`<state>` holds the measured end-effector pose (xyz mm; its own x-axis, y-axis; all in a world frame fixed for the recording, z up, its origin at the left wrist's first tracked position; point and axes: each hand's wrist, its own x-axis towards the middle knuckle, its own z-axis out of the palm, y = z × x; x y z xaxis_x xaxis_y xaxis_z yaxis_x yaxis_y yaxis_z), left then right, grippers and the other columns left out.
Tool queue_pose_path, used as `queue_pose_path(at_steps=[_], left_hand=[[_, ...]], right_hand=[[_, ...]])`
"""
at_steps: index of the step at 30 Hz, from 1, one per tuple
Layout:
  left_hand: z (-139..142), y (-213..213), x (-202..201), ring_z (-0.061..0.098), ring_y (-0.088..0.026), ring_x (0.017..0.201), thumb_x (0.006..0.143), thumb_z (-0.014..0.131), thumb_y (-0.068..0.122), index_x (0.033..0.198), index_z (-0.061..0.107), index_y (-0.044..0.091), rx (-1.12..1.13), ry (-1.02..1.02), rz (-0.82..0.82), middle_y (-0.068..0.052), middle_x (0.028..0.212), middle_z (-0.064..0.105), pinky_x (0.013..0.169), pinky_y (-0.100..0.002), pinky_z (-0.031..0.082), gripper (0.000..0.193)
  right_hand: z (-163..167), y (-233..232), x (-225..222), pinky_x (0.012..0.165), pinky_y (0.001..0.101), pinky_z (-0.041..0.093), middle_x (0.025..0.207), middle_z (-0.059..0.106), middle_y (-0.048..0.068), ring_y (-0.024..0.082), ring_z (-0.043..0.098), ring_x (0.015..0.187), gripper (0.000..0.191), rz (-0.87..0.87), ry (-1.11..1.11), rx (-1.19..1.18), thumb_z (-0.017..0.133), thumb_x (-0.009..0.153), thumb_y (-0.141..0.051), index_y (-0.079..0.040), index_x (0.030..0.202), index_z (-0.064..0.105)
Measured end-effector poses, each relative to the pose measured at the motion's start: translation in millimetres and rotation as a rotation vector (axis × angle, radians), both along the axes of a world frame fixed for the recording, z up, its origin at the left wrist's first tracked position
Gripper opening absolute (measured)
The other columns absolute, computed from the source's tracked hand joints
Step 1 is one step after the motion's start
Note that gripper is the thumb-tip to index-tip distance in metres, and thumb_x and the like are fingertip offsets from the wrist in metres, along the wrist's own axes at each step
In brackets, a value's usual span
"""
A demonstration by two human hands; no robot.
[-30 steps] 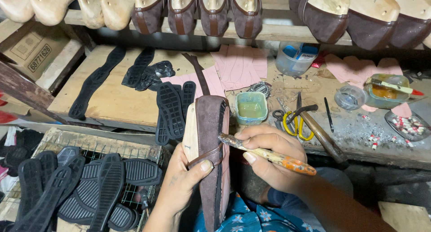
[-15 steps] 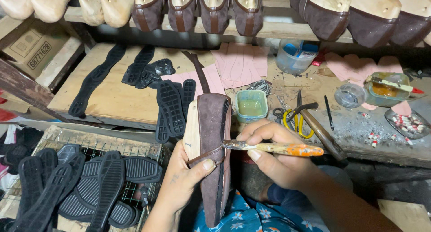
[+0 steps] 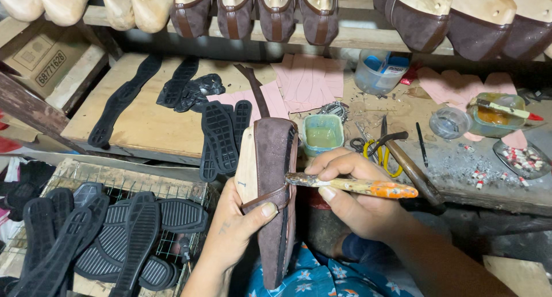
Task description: The person applies glue to the edges of a brown shoe using a brush. The person repeatedly dips the brush into a container of glue and coats the shoe's seams and edges, then places the shoe on a shelf with other similar shoes.
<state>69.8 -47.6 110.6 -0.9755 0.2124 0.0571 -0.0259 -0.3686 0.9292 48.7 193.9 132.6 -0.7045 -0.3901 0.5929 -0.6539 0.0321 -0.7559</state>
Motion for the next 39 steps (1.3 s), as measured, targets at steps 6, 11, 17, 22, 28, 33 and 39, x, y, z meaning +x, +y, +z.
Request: queue_pose_path(at_steps=[6,11,17,22,28,33,39], left_hand=[[-14.0,-1.3,-1.5,0.065,-0.014,0.102,0.075,0.084,0.029,0.131,0.053,-0.003,-0.088,-0.020,0.074,-0.009,0.113,0.070,0.094,-0.033,0.055,0.071],[-27.5,-3.8,-1.0,0.064,-0.016,0.105,0.073,0.086,0.032,0.132,0.048,-0.005,-0.200,-0.020,0.118,-0.013,0.116,0.067,0.095,-0.036,0.055,0.080],[-36.2,-4.4,-10.0,0.063,-0.023,0.110,0.075,0.086,0.045,0.148,0.039,0.000,0.345,-0.093,-0.150,-0.016,0.124,0.062,0.093,-0.038,0.055,0.098],[-39.7,2.0,-15.7,0.067,-0.027,0.108,0.072,0.085,0.049,0.153,0.037,0.003,0.454,-0.124,-0.258,-0.019,0.122,0.064,0.092,-0.039,0.058,0.105],[-44.0,2.3,-13.5,0.067,-0.027,0.105,0.071,0.086,0.047,0.157,0.035,0.005,0.497,-0.171,-0.281,-0.019,0.121,0.064,0.090,-0.038,0.059,0.108],[-44.6,3.2,-14.3,0.067,-0.028,0.108,0.070,0.087,0.047,0.157,0.032,0.005,0.478,-0.151,-0.295,-0.019,0.123,0.063,0.091,-0.040,0.058,0.111],[-46.5,2.3,-11.6,0.064,-0.027,0.114,0.074,0.085,0.047,0.157,0.034,0.006,0.474,-0.117,-0.287,-0.016,0.129,0.060,0.096,-0.040,0.056,0.106]], right_hand=[[-4.9,4.0,-5.0,0.097,0.0333,0.052,0.118,0.063,0.013,0.019,0.062,0.108,0.016,0.091,-0.153,-0.046,0.060,0.099,0.000,-0.004,0.114,0.055],[-12.6,10.9,-12.8,0.098,0.0353,0.051,0.116,0.065,0.015,0.020,0.061,0.107,0.013,0.186,-0.363,-0.185,0.059,0.100,0.001,-0.002,0.112,0.055],[-17.1,-0.2,-18.7,0.102,0.0403,0.052,0.119,0.064,0.018,0.023,0.063,0.109,0.019,0.099,-0.352,-0.550,0.058,0.101,0.001,0.000,0.119,0.054],[-5.3,-8.1,-18.7,0.097,0.0388,0.057,0.125,0.064,0.019,0.022,0.066,0.107,0.024,0.021,-0.255,-0.473,0.060,0.100,0.004,-0.001,0.123,0.053],[14.8,-8.4,-5.5,0.104,0.0339,0.053,0.127,0.063,0.017,0.020,0.062,0.115,0.022,-0.182,0.084,-0.086,0.060,0.100,0.005,-0.001,0.121,0.054],[26.4,-13.1,0.8,0.105,0.0351,0.053,0.127,0.062,0.018,0.025,0.064,0.117,0.025,-0.213,0.224,0.013,0.063,0.096,0.004,0.000,0.119,0.054],[30.5,-18.0,0.7,0.093,0.0320,0.058,0.116,0.070,0.015,0.023,0.073,0.104,0.023,-0.264,0.238,0.144,0.068,0.092,0.000,-0.001,0.113,0.060]])
